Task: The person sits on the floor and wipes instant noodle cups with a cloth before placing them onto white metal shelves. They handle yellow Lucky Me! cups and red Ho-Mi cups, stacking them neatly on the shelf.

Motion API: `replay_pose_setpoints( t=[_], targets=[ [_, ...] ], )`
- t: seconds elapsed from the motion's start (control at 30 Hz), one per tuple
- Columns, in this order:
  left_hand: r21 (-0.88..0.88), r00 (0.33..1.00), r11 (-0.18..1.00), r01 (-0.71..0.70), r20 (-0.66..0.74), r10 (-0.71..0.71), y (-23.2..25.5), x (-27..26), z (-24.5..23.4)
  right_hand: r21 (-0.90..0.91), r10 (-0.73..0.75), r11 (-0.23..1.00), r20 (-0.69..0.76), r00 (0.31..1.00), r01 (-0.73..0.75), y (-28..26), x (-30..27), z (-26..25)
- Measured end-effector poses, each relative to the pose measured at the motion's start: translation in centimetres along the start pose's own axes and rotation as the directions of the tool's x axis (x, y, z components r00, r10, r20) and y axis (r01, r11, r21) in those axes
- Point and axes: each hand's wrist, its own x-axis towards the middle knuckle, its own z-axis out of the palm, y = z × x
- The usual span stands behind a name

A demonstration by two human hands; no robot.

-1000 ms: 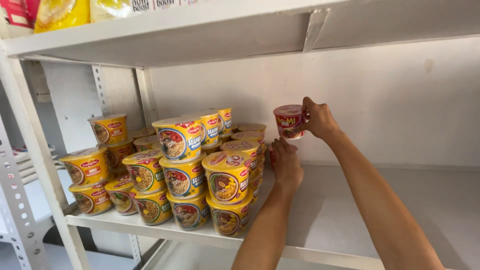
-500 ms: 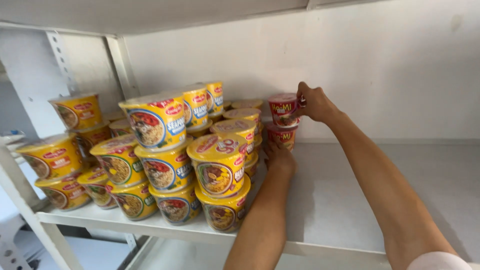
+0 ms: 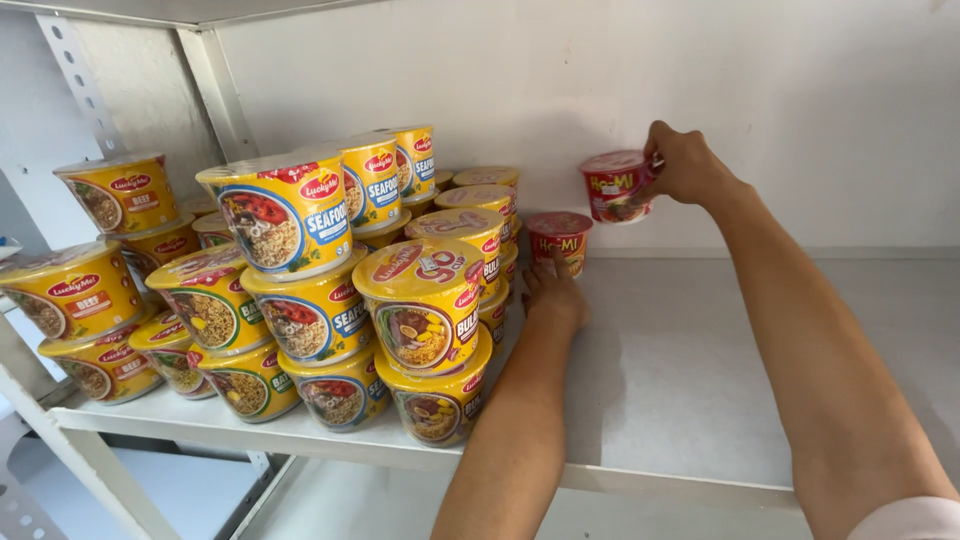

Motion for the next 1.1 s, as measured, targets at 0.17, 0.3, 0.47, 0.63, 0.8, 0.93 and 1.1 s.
replay_pose_setpoints(
  t=[0.17, 0.3, 0.47, 0.63, 0.8, 0.93, 1.1],
  targets=[
    [0.001, 1.000, 1.000, 0.024, -0.004, -0.024, 0.1, 0.4, 0.6, -0.078, 0.068, 0.995, 0.095, 0.993, -0.061, 2.2, -0.7, -0.6],
    [-0.024, 0.999, 1.000, 0.008, -0.044, -0.009, 0.2, 0.9, 0.2, -0.151, 0.097, 0.986, 0.195, 0.976, -0.068, 2.9, -0.6, -0.8],
    [-0.037, 0.999, 0.999, 0.003, -0.038, -0.004, 0.5, -1.0, -0.7, -0.202, 0.187, 0.970, 0.263, 0.947, -0.135, 1.3, -2.2, -1.0],
    [-0.037, 0.998, 0.999, -0.039, -0.043, 0.038, 1.1, -2.7, -1.9, -0.311, 0.226, 0.943, 0.326, 0.918, -0.121, 2.3, -1.9, 0.2],
    [-0.039, 0.997, 0.998, -0.052, -0.052, 0.050, 1.3, -2.8, -2.0, -0.304, 0.272, 0.941, 0.428, 0.862, -0.146, 1.9, -2.0, 0.5],
    [-0.045, 0.997, 0.997, -0.059, -0.052, 0.056, 1.3, -2.8, -2.1, -0.322, 0.312, 0.930, 0.428, 0.848, -0.179, 1.5, -1.6, 1.0],
    [-0.078, 0.998, 0.995, -0.056, -0.040, 0.053, 1.0, -2.4, -2.3, -0.414, 0.330, 0.901, 0.458, 0.825, -0.131, 1.1, -1.5, 1.5]
  ],
)
